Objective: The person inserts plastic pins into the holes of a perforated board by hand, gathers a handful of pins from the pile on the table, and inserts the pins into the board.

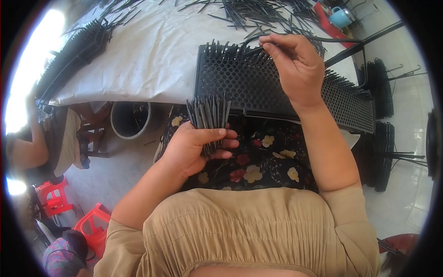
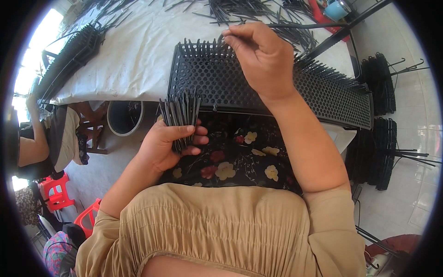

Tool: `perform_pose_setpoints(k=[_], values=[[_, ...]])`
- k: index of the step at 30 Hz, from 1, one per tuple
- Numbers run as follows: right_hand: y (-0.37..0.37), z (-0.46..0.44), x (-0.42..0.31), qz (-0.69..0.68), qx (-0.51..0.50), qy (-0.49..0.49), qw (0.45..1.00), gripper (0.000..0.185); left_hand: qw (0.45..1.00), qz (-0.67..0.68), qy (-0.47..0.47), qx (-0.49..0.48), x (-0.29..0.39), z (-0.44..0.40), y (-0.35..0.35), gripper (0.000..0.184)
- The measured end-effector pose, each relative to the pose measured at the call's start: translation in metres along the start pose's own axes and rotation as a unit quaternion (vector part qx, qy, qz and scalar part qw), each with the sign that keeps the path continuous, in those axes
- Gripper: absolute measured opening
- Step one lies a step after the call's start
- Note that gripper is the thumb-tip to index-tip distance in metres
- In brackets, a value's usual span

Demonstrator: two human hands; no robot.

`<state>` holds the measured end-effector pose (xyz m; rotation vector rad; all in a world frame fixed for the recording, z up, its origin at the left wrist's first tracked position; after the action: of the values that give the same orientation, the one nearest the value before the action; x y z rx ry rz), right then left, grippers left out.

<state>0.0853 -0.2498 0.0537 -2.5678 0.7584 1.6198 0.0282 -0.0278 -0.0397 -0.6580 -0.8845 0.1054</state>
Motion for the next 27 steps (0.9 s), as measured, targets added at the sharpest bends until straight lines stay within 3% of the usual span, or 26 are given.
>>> perform_pose_setpoints(k=[3, 8, 12, 14, 16, 20, 22, 25, 27], values=[[-0.004, -0.006, 0.005, 0.046, 0.003, 0.017, 0.999, 0.011, 0.995, 0.096, 0.01, 0.001, -0.002, 0.001, -0.005, 0.038], [-0.014, -0.011, 0.019, 0.092, -0.031, -0.007, 0.995, 0.011, 0.993, 0.11, 0.025, -0.036, -0.004, -0.002, -0.003, 0.044], [-0.025, -0.015, 0.007, 0.157, -0.036, 0.04, 0.986, 0.012, 0.99, 0.138, 0.024, -0.023, -0.005, -0.004, -0.002, 0.041], [-0.026, -0.017, 0.007, 0.18, -0.035, 0.058, 0.981, 0.013, 0.995, 0.098, 0.013, -0.011, -0.002, -0.004, -0.004, 0.037], [-0.032, -0.019, 0.009, 0.252, -0.055, 0.152, 0.954, 0.015, 0.998, 0.058, -0.001, 0.001, -0.002, -0.005, -0.002, 0.034], [-0.034, -0.008, 0.003, 0.268, -0.05, 0.173, 0.947, 0.017, 0.999, -0.004, -0.039, 0.011, -0.004, -0.007, 0.005, 0.023], [-0.027, 0.005, -0.009, 0.267, -0.015, 0.083, 0.96, 0.02, 0.999, -0.015, -0.048, 0.02, -0.004, -0.005, 0.007, 0.02], [-0.036, 0.038, -0.003, 0.031, -0.155, -0.233, 0.959, 0.028, 0.996, -0.034, -0.085, 0.018, -0.001, -0.003, 0.005, 0.018], [-0.038, 0.054, -0.005, -0.013, -0.183, -0.276, 0.943, 0.038, 0.993, -0.029, -0.116, 0.02, 0.002, -0.001, 0.002, 0.018]])
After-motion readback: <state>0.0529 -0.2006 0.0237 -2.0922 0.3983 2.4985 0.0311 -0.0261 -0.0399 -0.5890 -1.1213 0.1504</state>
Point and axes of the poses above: each hand's wrist, its own z-axis away from the middle knuckle, its own y-axis out of the back of the hand, x = y × z, the point moved 5 cm from there along -z, towards the middle knuckle, and after that the axes turned 15 degrees about -y, right-handed, at the moved point
